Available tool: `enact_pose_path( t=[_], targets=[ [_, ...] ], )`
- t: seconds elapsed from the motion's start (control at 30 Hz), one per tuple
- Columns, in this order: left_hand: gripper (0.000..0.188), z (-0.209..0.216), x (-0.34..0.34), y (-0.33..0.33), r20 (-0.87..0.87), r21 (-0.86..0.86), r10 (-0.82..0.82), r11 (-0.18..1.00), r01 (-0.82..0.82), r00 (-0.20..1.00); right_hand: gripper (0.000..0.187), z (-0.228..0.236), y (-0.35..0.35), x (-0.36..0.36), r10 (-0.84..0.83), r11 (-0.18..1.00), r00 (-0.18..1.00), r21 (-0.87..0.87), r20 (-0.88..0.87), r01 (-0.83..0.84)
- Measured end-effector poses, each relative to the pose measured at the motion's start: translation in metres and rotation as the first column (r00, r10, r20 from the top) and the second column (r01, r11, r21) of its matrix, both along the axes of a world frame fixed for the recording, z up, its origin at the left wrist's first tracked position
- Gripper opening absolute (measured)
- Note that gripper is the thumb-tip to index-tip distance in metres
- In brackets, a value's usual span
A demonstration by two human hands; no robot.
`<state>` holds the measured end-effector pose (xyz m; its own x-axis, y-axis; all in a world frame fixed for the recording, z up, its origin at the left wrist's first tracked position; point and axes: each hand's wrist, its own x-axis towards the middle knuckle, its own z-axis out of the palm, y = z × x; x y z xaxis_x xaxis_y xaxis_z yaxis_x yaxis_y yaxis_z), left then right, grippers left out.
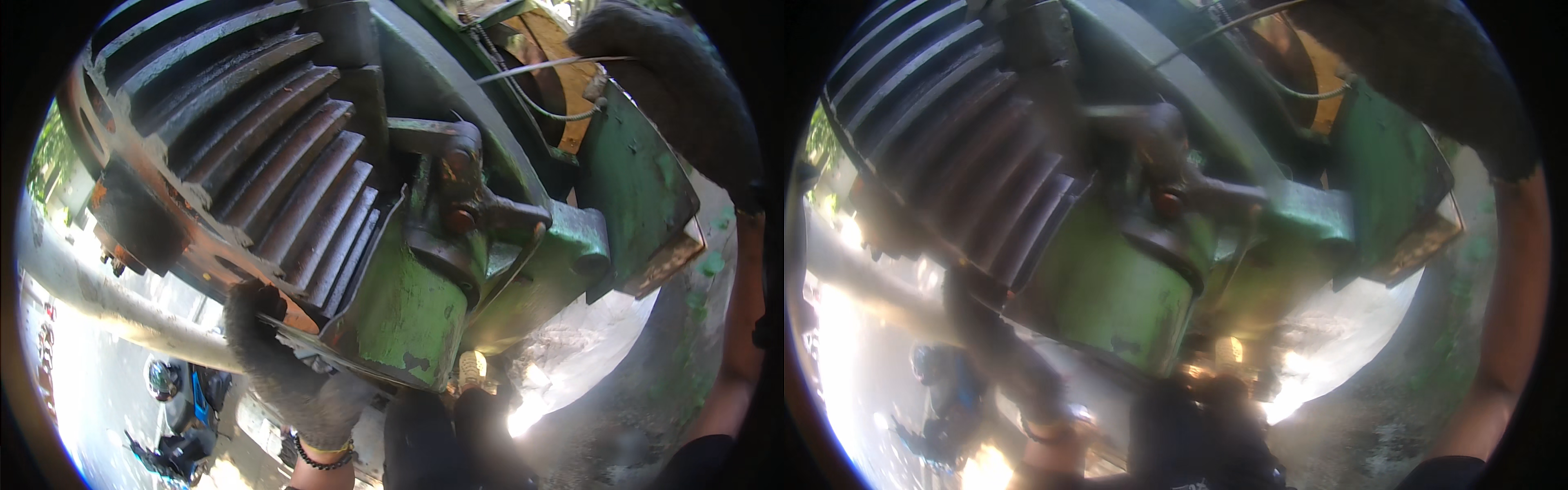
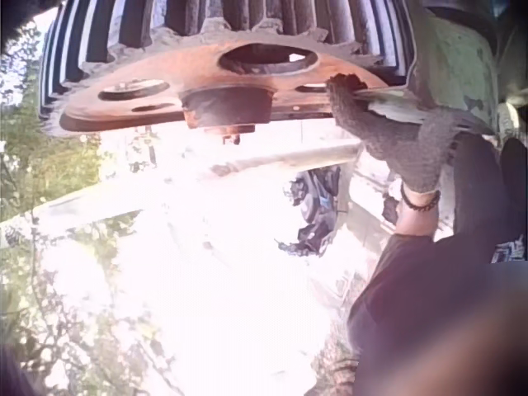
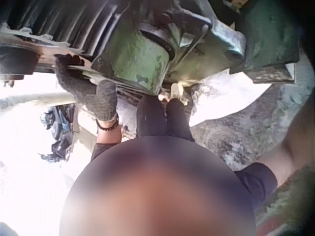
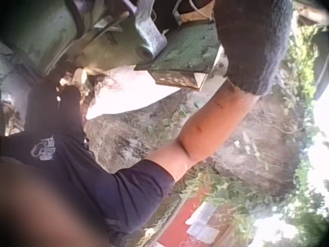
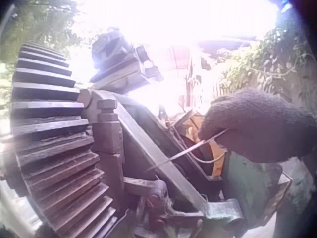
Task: The person uses a cloth to wipe and clean the surface of a large green metal machine part. They repeatedly rub different areas of the component, including around bolts and edges, while occasionally adjusting their grip and position.
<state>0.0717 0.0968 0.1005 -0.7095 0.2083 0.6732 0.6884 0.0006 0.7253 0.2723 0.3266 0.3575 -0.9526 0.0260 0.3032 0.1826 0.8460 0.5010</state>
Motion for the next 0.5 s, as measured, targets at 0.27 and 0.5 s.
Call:
enact_pose_path(
  t=[0.27, 0.5],
  targets=[
    [0.12, -0.027, -0.009, 0.002, -0.097, -0.069, 0.127, 0.989, -0.133, 0.987, 0.021, 0.029, 0.048, -0.096, 0.167, 0.986, 0.912, -0.087, 0.375, -0.145],
    [0.094, -0.026, 0.002, 0.002, 0.147, -0.031, 0.136, 0.991, -0.133, 0.98, 0.027, 0.004, 0.097, -0.151, 0.516, 0.837, 0.78, -0.406, 0.356, -0.368]
  ],
)
